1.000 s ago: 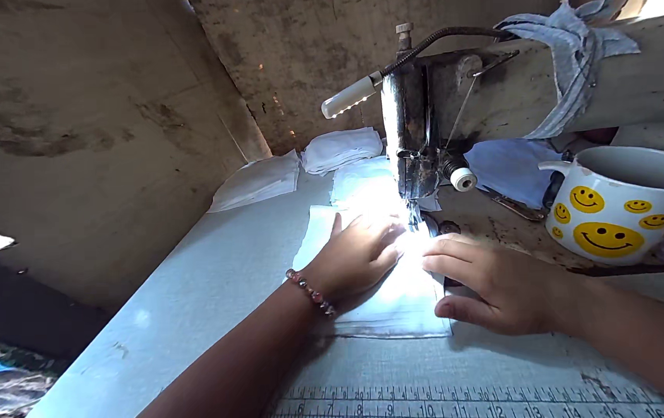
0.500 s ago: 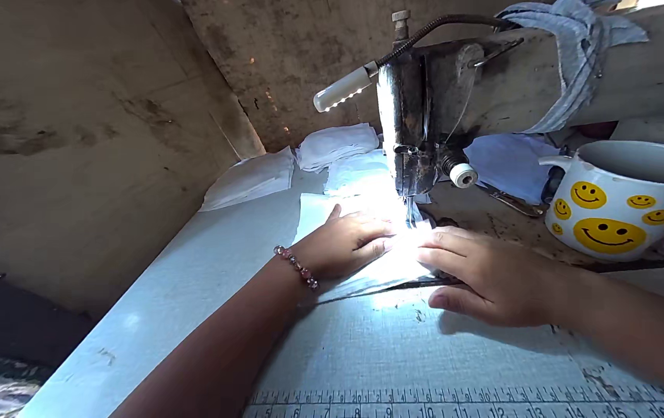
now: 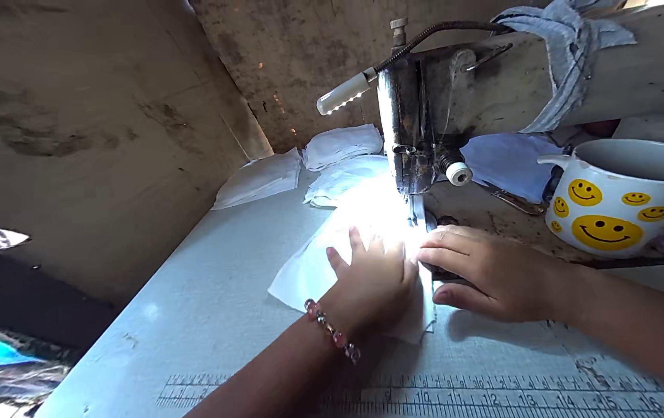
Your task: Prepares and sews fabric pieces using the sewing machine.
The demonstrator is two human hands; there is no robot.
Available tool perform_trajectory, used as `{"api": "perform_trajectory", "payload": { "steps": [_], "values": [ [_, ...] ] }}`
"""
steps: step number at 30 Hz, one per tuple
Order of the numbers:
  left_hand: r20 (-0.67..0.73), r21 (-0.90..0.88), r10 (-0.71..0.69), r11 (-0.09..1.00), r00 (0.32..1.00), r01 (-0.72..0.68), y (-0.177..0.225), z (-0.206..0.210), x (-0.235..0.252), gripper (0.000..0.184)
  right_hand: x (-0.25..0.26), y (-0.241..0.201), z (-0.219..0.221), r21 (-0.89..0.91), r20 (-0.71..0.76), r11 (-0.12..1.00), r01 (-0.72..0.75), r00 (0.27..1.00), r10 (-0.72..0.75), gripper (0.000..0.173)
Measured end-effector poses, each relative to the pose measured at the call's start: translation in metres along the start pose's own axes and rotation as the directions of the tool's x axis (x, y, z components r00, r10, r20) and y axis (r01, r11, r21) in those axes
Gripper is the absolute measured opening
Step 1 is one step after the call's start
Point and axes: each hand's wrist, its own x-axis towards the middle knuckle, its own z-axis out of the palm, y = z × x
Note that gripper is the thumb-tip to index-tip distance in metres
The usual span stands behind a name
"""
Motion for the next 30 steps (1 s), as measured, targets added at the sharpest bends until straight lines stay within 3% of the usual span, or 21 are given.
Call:
{"api": "perform_trajectory", "payload": {
  "steps": [6, 11, 14, 16, 18, 19, 21, 23, 26, 30],
  "values": [
    [0.004, 0.05, 0.005, 0.999, 1.0, -0.006, 0.013, 0.003, 0.001, 0.061, 0.0, 0.006, 0.001, -0.042, -0.038, 0.999, -0.028, 0.999, 0.026, 0.063],
    [-0.02, 0.07, -0.023, 0.997, 1.0, 0.024, 0.012, -0.002, 0.015, 0.065, 0.003, 0.009, -0.003, -0.049, 0.044, 0.994, -0.102, 0.994, 0.104, 0.064],
    [0.084, 0.028, 0.037, 0.999, 0.996, -0.04, 0.006, -0.016, 0.015, 0.066, 0.004, 0.008, -0.003, -0.034, 0.081, 0.992, -0.123, 0.989, 0.126, 0.066],
    [0.16, -0.048, 0.121, 0.992, 0.98, -0.115, -0.006, -0.042, 0.009, 0.058, 0.005, 0.007, -0.006, 0.024, 0.157, 0.986, -0.168, 0.974, 0.162, 0.069],
    [0.052, -0.192, 0.178, 0.968, 0.983, -0.165, -0.034, -0.069, 0.016, 0.033, 0.007, 0.005, -0.009, 0.057, 0.223, 0.975, -0.215, 0.955, 0.198, 0.073],
    [-0.021, -0.277, 0.125, 0.953, 0.992, -0.126, -0.048, -0.083, 0.026, 0.027, 0.008, 0.005, -0.011, 0.063, 0.253, 0.969, -0.239, 0.943, 0.217, 0.074],
    [-0.172, -0.363, -0.112, 0.931, 0.979, 0.043, -0.071, -0.105, 0.054, 0.036, 0.01, 0.004, -0.014, 0.077, 0.323, 0.951, -0.301, 0.909, 0.262, 0.078],
    [-0.335, -0.359, -0.295, 0.918, 0.895, 0.169, -0.088, -0.106, 0.088, 0.055, 0.01, 0.004, -0.013, 0.089, 0.32, 0.948, -0.307, 0.91, 0.265, 0.079],
    [-0.282, -0.222, -0.382, 0.919, 0.88, 0.327, -0.078, -0.091, 0.116, 0.073, 0.005, 0.005, -0.007, 0.047, 0.144, 0.981, -0.188, 0.973, 0.18, 0.071],
    [-0.214, -0.229, -0.335, 0.931, 0.918, 0.286, -0.057, -0.089, 0.119, 0.055, 0.012, -0.003, -0.002, 0.019, -0.038, 0.998, -0.055, 0.998, 0.056, 0.061]
  ]
}}
